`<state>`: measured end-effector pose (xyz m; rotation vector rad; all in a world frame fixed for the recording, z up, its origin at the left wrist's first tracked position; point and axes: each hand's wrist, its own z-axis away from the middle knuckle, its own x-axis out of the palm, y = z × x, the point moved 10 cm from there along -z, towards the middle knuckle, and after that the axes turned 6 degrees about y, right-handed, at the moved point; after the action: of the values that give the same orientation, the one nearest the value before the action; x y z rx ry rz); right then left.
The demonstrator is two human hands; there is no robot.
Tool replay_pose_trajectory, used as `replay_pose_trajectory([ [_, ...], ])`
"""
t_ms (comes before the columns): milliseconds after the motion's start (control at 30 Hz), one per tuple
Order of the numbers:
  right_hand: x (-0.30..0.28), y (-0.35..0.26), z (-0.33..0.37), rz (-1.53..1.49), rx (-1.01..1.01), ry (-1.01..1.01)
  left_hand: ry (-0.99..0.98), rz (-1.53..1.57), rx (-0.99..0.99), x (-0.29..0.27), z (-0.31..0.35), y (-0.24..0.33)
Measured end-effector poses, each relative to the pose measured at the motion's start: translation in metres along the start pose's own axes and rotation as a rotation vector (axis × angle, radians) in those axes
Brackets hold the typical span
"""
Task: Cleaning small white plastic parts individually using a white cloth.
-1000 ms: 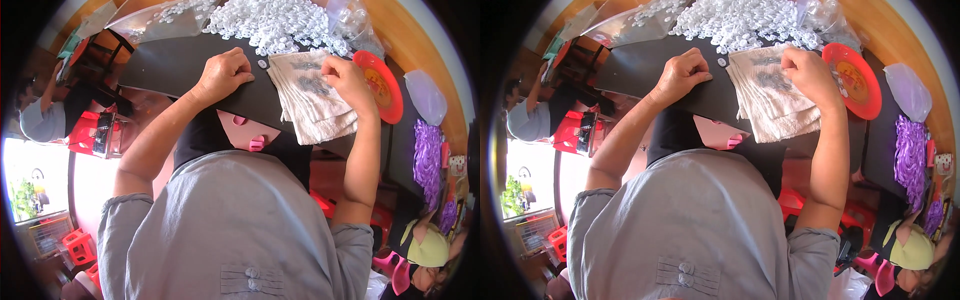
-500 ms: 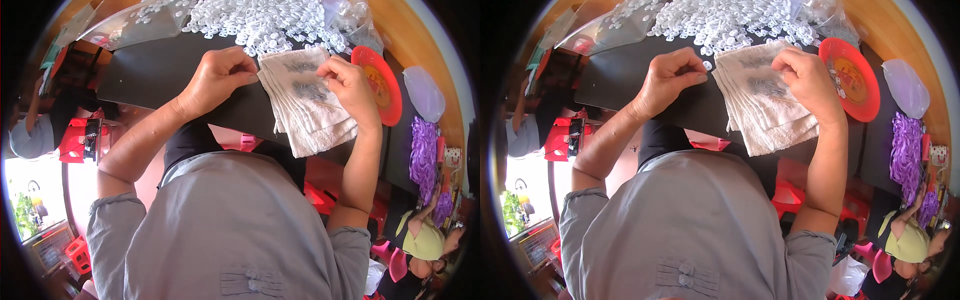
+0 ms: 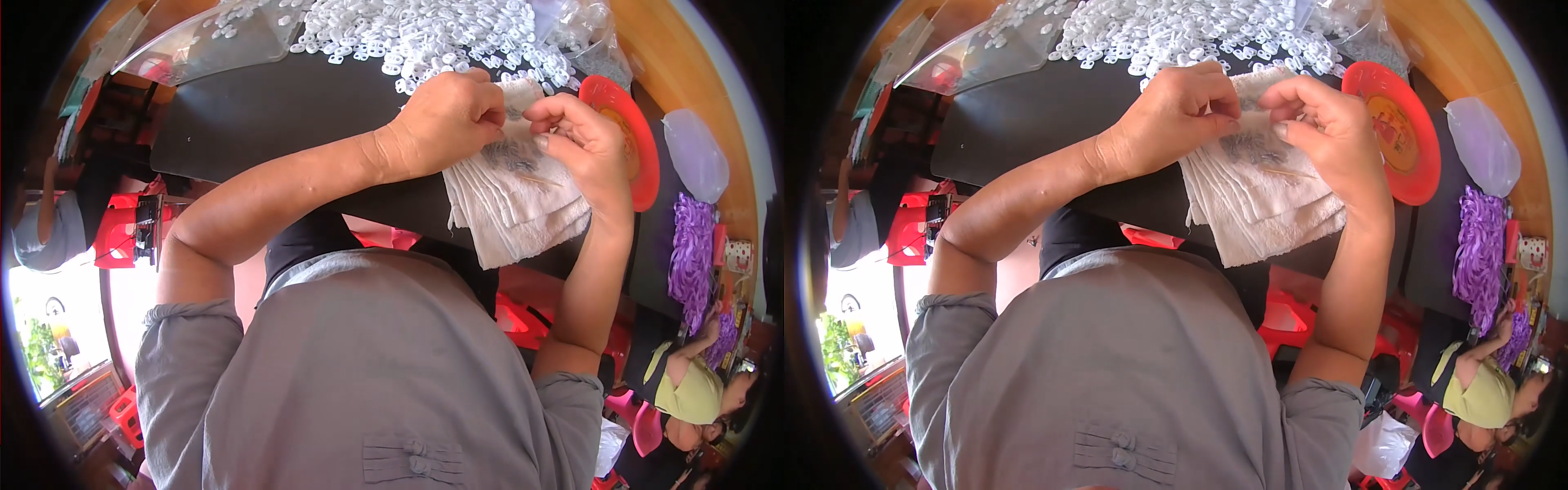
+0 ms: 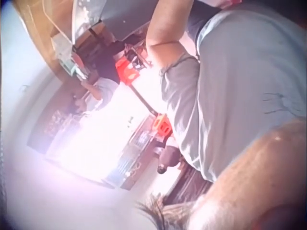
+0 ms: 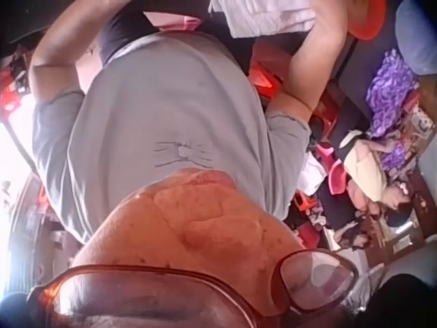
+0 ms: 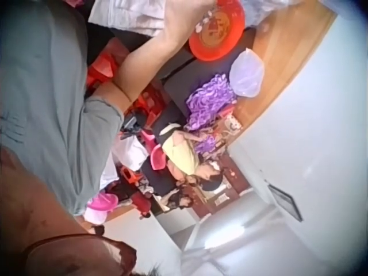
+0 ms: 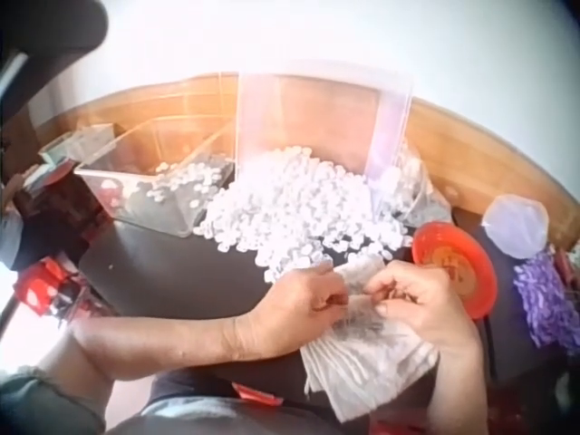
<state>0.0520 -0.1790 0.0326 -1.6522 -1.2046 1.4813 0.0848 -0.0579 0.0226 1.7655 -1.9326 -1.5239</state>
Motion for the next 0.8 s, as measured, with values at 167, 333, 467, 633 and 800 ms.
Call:
replay_pose_trajectory([
  [167, 0.0, -0.005, 0.001, -0.098, -0.026, 0.069, -0.12, 0.317, -0.39, 0.004, -0.002, -0.006],
  [333, -0.001, -0.026, 0.004, -0.232, -0.195, 0.118, -0.202, 0.756, -0.781, 0.023, 0.01, -0.019],
  [467, -0.001, -0.031, 0.005, -0.222, -0.207, 0.186, -0.247, 0.824, -0.826, 0.027, 0.014, -0.019],
  [633, -0.002, -0.024, 0.003, -0.194, -0.085, 0.256, -0.169, 0.767, -0.718, 0.009, 0.004, -0.013],
  [800, -0.002, -0.03, 0.003, -0.137, -0.223, 0.267, -0.144, 0.779, -0.754, 0.001, 0.001, -0.016],
])
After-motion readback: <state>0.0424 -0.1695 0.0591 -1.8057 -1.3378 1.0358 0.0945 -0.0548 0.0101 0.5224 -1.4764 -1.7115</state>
